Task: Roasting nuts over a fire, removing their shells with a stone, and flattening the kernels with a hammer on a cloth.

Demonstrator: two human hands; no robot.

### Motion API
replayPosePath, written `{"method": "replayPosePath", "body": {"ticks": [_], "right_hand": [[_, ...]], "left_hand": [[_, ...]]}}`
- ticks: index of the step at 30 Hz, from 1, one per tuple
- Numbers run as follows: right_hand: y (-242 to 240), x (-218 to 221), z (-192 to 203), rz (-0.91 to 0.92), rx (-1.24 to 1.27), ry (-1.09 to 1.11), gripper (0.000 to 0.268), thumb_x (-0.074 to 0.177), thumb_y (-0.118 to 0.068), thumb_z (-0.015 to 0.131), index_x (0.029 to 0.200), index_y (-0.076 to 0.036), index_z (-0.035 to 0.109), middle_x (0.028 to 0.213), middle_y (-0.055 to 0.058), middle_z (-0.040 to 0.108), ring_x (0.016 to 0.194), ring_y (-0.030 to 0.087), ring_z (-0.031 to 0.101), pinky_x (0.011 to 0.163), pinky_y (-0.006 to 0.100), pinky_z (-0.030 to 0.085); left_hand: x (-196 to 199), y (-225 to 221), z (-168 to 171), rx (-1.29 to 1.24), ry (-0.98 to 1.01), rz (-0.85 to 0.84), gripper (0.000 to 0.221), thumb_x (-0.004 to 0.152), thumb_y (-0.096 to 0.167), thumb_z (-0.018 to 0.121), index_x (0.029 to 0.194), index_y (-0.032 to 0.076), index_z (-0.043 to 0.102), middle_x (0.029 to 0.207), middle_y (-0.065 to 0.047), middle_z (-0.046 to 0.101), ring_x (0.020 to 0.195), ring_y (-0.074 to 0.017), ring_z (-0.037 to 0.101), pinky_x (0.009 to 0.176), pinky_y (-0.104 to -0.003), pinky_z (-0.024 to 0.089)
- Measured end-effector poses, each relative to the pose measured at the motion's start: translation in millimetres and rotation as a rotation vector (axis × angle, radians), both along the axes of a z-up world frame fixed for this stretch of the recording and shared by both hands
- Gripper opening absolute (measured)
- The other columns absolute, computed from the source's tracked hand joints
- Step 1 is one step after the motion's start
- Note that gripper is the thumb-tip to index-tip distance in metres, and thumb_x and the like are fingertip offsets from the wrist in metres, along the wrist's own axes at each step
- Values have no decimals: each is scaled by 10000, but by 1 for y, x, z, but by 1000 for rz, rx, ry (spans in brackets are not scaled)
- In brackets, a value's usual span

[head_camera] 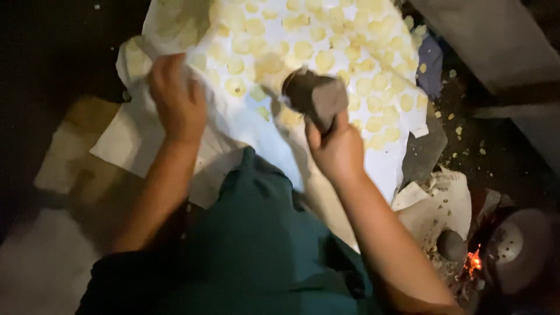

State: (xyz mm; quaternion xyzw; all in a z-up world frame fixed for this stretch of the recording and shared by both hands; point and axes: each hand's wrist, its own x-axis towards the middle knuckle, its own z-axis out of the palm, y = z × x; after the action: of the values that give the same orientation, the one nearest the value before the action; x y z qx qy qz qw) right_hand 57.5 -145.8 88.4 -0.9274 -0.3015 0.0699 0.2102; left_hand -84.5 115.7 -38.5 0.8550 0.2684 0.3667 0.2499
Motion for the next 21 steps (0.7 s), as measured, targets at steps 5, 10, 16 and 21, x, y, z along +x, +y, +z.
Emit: {"method": "replayPosePath", "body": {"ticks": [5, 10, 16, 21], "right_hand": [[-10, -6, -74, -7, -111, 45, 546, 842, -305, 751, 1213, 30, 530, 791, 305, 694, 721, 506, 667, 639, 581, 531], [-33, 7, -34, 46, -141, 62, 451, 880, -335, 754, 1143, -17, 574, 808, 278, 706, 752, 498, 675, 645, 569, 540], [-135, -1, -102, -205, -99, 38, 461, 856, -331, 756, 1140, -6, 592, 781, 249, 715, 719, 455, 701, 656, 521, 568], [-134, 34, -29, -135, -213, 567, 517, 838, -429, 815, 1098, -9, 659, 831, 214, 746, 763, 332, 733, 736, 455, 594]], "left_hand": [[12, 82, -50, 16, -37, 198, 391, 1065, 33, 656, 1448, 33, 577, 1464, -232, 522, 1368, -422, 487, 1189, -504, 383], [40, 188, -151, -56, -44, 237, 485, 1062, 151, 694, 1477, -10, 501, 1463, -260, 510, 1376, -443, 473, 1200, -501, 368], [41, 210, -184, -495, 385, 146, 799, 983, 424, 782, 1529, -42, 432, 1493, -297, 505, 1345, -448, 490, 1124, -527, 381], [37, 194, -171, -464, 399, -32, 854, 901, 426, 842, 1516, -39, 476, 1432, -297, 562, 1285, -437, 531, 1033, -527, 424]]}}
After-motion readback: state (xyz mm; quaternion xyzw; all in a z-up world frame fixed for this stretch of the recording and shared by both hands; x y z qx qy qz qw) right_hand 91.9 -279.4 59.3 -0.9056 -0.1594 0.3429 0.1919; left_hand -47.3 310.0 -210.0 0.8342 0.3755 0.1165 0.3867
